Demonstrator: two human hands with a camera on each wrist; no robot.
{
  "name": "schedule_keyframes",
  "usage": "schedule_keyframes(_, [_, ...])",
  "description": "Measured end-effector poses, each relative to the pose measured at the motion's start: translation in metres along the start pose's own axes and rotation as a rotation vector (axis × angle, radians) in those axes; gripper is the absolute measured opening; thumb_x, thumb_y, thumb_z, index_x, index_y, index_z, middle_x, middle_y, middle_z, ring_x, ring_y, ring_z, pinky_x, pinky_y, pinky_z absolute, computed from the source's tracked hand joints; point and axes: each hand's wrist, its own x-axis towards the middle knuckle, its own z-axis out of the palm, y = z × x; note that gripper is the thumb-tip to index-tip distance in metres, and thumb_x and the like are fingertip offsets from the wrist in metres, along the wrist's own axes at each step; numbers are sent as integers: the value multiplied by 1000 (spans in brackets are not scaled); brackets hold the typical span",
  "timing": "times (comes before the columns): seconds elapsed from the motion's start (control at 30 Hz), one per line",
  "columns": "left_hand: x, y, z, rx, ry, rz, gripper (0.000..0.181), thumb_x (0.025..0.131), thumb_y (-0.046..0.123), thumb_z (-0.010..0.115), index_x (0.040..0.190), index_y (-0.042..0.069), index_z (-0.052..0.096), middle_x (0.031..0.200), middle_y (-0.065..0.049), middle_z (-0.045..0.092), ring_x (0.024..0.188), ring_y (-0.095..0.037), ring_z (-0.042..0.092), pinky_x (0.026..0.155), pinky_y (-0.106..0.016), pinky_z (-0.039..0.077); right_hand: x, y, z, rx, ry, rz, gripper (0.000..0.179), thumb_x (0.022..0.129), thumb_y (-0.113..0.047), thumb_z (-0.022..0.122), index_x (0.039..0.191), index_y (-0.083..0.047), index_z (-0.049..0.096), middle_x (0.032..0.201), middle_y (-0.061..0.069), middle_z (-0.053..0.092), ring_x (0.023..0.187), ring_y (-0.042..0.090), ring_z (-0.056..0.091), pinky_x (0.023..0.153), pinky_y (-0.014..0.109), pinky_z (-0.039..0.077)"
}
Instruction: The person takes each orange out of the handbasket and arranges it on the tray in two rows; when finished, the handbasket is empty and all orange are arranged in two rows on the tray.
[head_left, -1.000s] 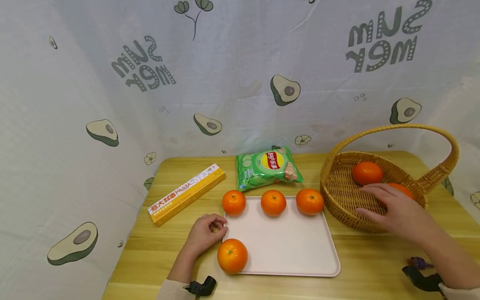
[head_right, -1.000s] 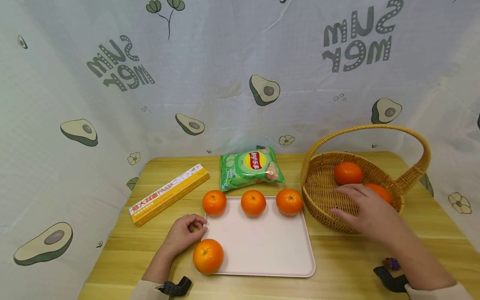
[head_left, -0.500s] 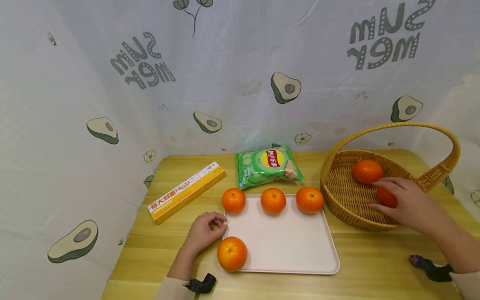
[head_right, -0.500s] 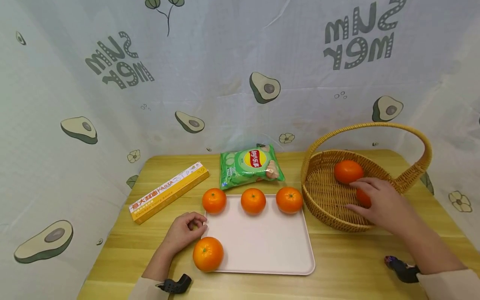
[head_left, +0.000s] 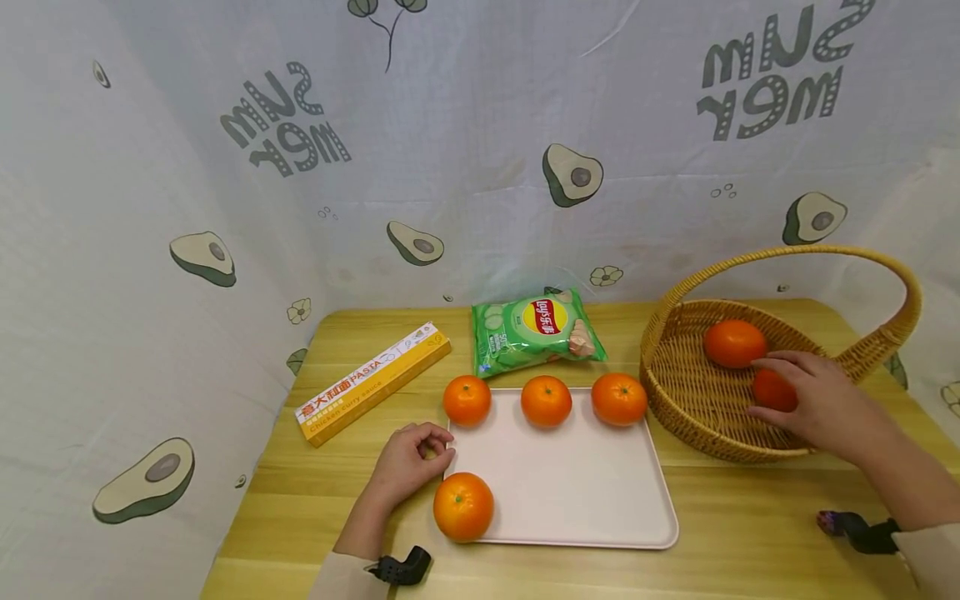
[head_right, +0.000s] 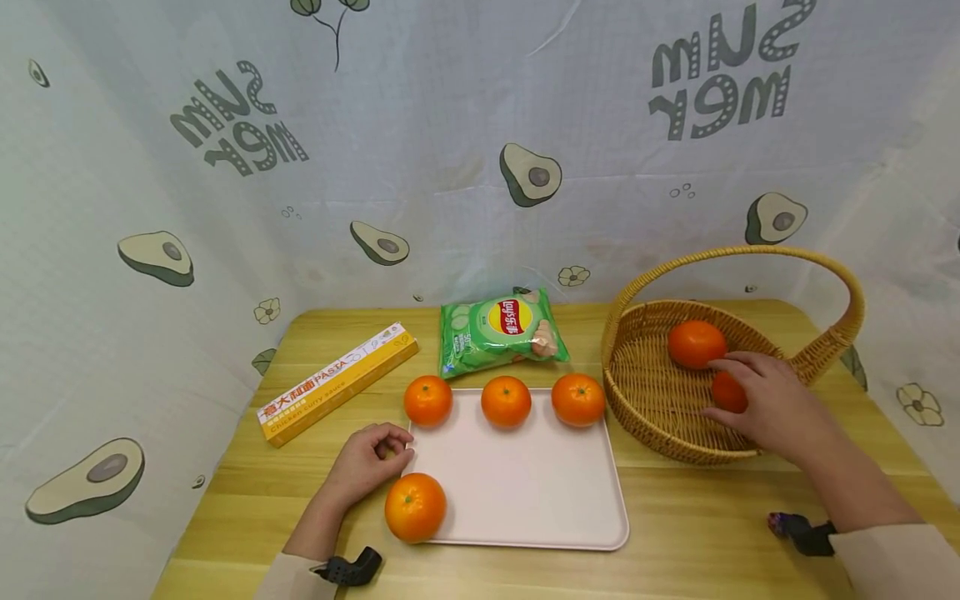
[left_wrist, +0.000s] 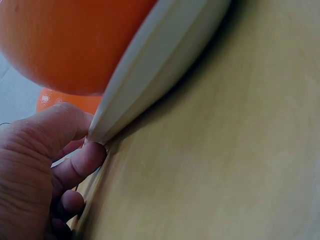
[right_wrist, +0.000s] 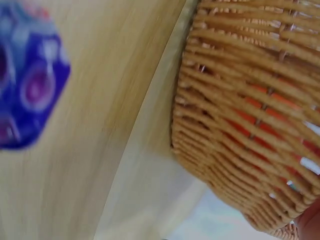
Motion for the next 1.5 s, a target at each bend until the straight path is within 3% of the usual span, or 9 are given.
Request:
schedule_keyframes(0.23, [0, 0, 0, -2, -13, -13, 13, 85, 24, 81, 95, 24, 73, 78, 13, 64, 74, -7, 50, 67, -20, 42, 2, 13, 1, 20, -41, 5, 73, 61, -31, 97, 116, 4, 66, 120, 35, 57, 103, 55, 56, 83, 69, 47])
schedule_keyframes(0.57, [0, 0, -1, -10, -13, -9, 13, 85, 23, 81, 95, 23, 73, 77, 13, 64, 73, -7, 49, 66, -20, 41, 5, 25, 1, 19, -60, -73, 70, 57, -32, 99, 112, 0, 69, 117, 28, 59, 100, 47, 60, 79, 63, 51])
schedule_keyframes(1.0, [0, 0, 0, -11, -1, -2, 12, 84, 22, 82, 93, 23, 74, 77, 13, 64, 70, -5, 49, 64, -20, 42, 5, 25, 3, -3, -141, -38, 72, 63, -34, 96, 117, 3, 67, 121, 33, 57, 102, 52, 58, 83, 67, 45])
schedule_keyframes(1.5, [0, 2, -1, -29, -15, -21, 12, 84, 23, 81, 94, 22, 74, 79, 11, 65, 72, -7, 50, 65, -20, 42, 5, 23, -1, -1, -207, 2, 64, 71, -23, 92, 120, 6, 63, 122, 37, 54, 103, 53, 57, 84, 68, 48])
